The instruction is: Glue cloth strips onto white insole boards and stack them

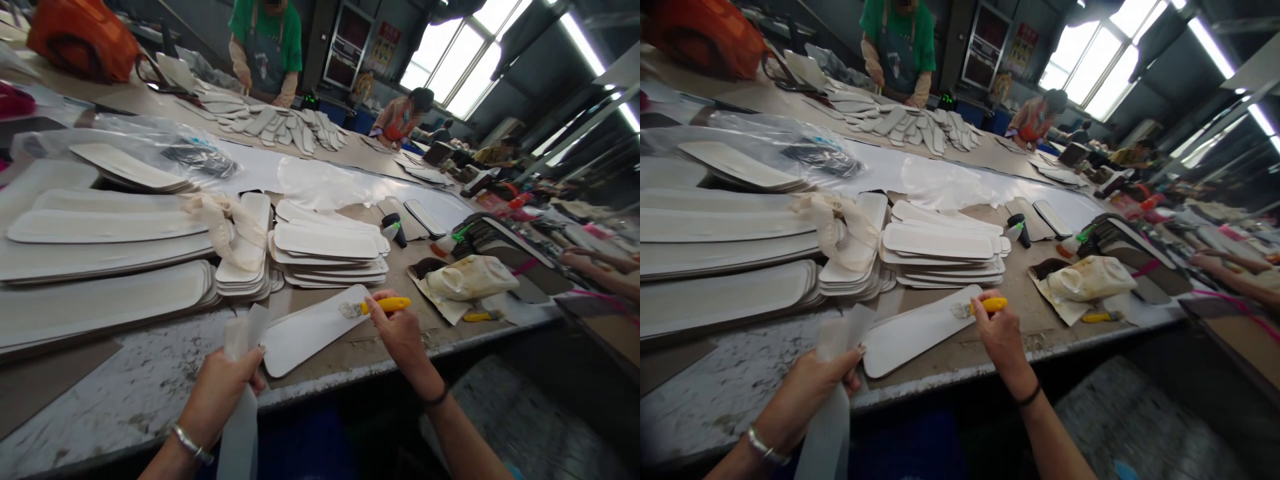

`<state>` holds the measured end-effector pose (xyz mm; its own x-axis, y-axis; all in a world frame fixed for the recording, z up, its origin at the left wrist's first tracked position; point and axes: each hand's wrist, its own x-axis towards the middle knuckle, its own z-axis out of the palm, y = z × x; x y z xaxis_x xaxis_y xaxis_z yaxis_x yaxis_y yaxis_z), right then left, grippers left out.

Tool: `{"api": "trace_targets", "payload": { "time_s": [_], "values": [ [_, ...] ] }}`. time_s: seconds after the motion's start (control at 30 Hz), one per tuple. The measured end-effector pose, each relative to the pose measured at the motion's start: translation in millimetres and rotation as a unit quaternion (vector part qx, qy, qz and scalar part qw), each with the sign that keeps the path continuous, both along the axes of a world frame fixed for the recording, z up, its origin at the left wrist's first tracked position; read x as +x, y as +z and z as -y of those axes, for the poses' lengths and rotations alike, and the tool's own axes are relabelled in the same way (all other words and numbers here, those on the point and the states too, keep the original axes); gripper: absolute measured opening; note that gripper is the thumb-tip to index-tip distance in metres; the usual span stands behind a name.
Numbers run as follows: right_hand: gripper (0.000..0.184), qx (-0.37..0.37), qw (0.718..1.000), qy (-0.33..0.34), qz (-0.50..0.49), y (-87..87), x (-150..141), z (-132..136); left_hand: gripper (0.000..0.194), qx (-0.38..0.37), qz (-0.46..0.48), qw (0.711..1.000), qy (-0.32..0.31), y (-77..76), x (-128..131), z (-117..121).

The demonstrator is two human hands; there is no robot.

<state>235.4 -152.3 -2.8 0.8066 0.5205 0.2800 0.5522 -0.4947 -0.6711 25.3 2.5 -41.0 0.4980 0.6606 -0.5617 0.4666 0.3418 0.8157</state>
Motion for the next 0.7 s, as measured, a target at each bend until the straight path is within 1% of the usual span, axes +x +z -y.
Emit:
{"api": "trace_targets", "payload": {
  "time_s": [0.1, 0.27, 0.33, 0.43, 0.5, 0.6, 0.67, 0.7],
  "values": [
    [0.046, -0.013, 0.999, -0.017, 0.045, 3.7, 12.4, 7.4, 0.043, -0.001, -0.003, 1.000, 0.000, -0.1, -0.7, -0.1],
    [0.040, -0.024, 0.998, -0.040, 0.046, 17.3, 19.2, 19.9, 0.042, -0.020, 0.002, 1.000, 0.024, 3.6, -0.8, 1.0],
    [0.037, -0.022, 0.998, -0.028, 0.057, 19.2, 18.8, 21.1, 0.043, -0.026, -0.001, 0.999, 0.022, 4.2, -1.6, 1.1],
    [0.032, -0.011, 0.996, 0.023, 0.090, 11.0, 13.0, 17.2, 0.046, -0.028, 0.003, 0.999, 0.016, 2.2, -3.8, 0.7],
    [0.027, 0.005, 0.993, 0.064, 0.101, 1.1, 0.3, 12.2, 0.048, -0.024, 0.005, 1.000, 0.009, -1.9, -5.4, 0.2],
    [0.018, 0.036, 0.985, 0.136, 0.100, -9.1, -35.0, 3.9, 0.050, -0.029, 0.006, 0.999, 0.015, -11.7, -7.0, -0.1],
    [0.015, 0.055, 0.978, 0.186, 0.080, -7.8, -61.5, -0.4, 0.051, -0.022, 0.007, 0.999, 0.026, -19.0, -7.2, 0.1],
    [0.014, 0.064, 0.974, 0.206, 0.061, -4.7, -71.9, -1.8, 0.051, 0.000, 0.004, 1.000, 0.025, -22.2, -7.2, 0.2]
  ]
}}
